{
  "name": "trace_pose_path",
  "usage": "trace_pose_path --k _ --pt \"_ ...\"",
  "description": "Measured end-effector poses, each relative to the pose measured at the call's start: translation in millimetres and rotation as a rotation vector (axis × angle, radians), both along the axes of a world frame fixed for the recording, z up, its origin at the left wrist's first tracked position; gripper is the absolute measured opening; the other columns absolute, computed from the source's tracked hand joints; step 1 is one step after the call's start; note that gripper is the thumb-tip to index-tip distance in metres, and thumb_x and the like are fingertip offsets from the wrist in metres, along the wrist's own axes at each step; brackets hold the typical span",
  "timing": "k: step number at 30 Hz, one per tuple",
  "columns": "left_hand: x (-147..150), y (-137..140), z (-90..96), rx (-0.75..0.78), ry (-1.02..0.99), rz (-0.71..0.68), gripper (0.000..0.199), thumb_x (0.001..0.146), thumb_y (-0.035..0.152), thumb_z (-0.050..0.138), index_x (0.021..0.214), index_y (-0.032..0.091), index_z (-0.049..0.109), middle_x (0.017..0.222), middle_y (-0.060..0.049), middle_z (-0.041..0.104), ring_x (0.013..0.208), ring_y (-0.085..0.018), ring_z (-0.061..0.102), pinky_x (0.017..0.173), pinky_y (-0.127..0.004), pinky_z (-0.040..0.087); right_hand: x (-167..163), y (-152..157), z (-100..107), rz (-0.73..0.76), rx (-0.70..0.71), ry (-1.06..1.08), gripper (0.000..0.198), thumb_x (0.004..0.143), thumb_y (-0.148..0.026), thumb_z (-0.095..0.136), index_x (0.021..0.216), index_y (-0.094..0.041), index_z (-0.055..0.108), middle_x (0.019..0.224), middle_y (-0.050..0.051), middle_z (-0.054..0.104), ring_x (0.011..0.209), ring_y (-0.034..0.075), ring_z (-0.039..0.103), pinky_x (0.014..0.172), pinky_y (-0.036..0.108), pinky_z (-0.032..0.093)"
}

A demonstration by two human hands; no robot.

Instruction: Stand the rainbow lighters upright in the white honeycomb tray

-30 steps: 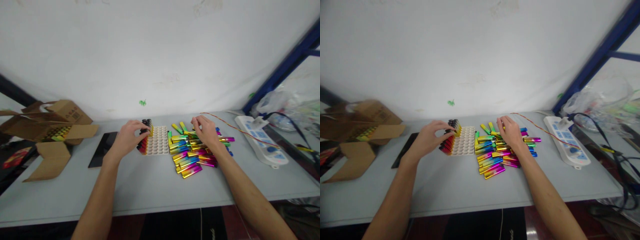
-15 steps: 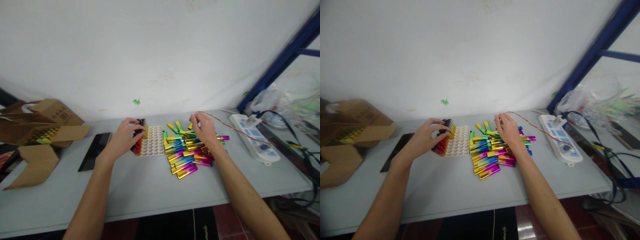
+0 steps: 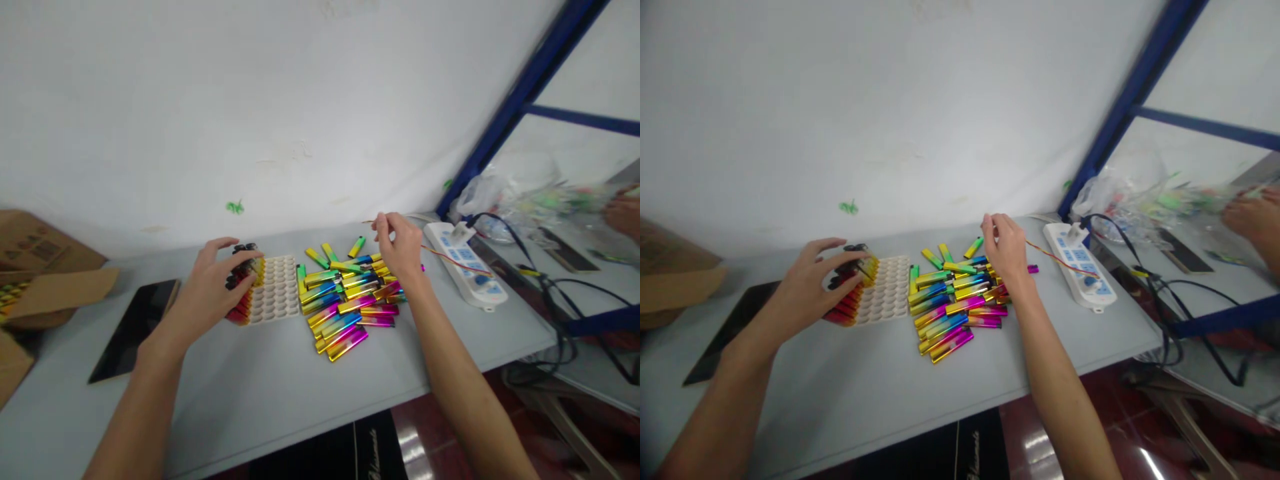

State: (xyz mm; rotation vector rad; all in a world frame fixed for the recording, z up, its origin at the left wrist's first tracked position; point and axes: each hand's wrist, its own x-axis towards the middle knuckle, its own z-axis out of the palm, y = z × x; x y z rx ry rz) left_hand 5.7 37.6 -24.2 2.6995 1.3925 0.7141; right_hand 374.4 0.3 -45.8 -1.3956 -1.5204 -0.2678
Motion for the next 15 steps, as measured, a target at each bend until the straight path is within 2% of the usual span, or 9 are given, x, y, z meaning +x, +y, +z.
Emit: trace_pose_path --k 2,5,9,12,15 --pt "10 -6 0.0 0.062 -0.047 -0.014 0.04 0.097 0.045 0.058 0.127 0.023 0.073 0.142 -0.015 0.053 0.133 -0.035 0.055 0.116 -0.055 0.046 5 -1 3 -0.035 0.029 0.023 0.042 0.111 -0.041 0.039 0.08 -0.023 0.06 0.072 0.002 0.064 0.067 0.016 0.059 0.072 0.033 0.044" --pt "35 -22 -1.0 0.167 -0.131 -0.066 0.029 0.099 0.039 0.06 0.118 0.021 0.073 0.135 -0.014 0.059 0.127 -0.031 0.06 0.113 -0.05 0.05 11 -1 5 -0.109 0.071 0.035 0.042 0.111 -0.04 0.038 0.076 -0.023 0.055 0.07 0.002 0.06 0.067 0.016 0.056 0.069 0.033 0.04" --pt "74 -48 3.9 0.26 -0.162 -0.26 0.013 0.1 0.023 0.059 0.106 0.02 0.071 0.118 -0.011 0.067 0.118 -0.027 0.064 0.109 -0.046 0.052 19 -2 6 -0.241 0.142 0.061 0.041 0.11 -0.039 0.039 0.071 -0.026 0.04 0.064 -0.002 0.046 0.062 0.016 0.045 0.065 0.034 0.032" --pt "98 -66 9.5 0.259 -0.135 -0.344 0.014 0.1 0.017 0.059 0.108 0.02 0.07 0.115 -0.01 0.069 0.118 -0.027 0.063 0.11 -0.047 0.05 25 -3 5 -0.308 0.153 0.093 0.041 0.11 -0.04 0.037 0.071 -0.026 0.034 0.063 -0.003 0.04 0.06 0.015 0.04 0.064 0.034 0.029" --pt "123 -72 2.1 0.182 -0.078 -0.422 0.014 0.1 0.019 0.06 0.108 0.018 0.071 0.107 -0.009 0.072 0.105 -0.025 0.066 0.1 -0.044 0.053 28 -2 3 -0.338 0.139 0.104 0.043 0.11 -0.044 0.034 0.071 -0.026 0.034 0.062 -0.003 0.04 0.06 0.015 0.04 0.064 0.034 0.029"
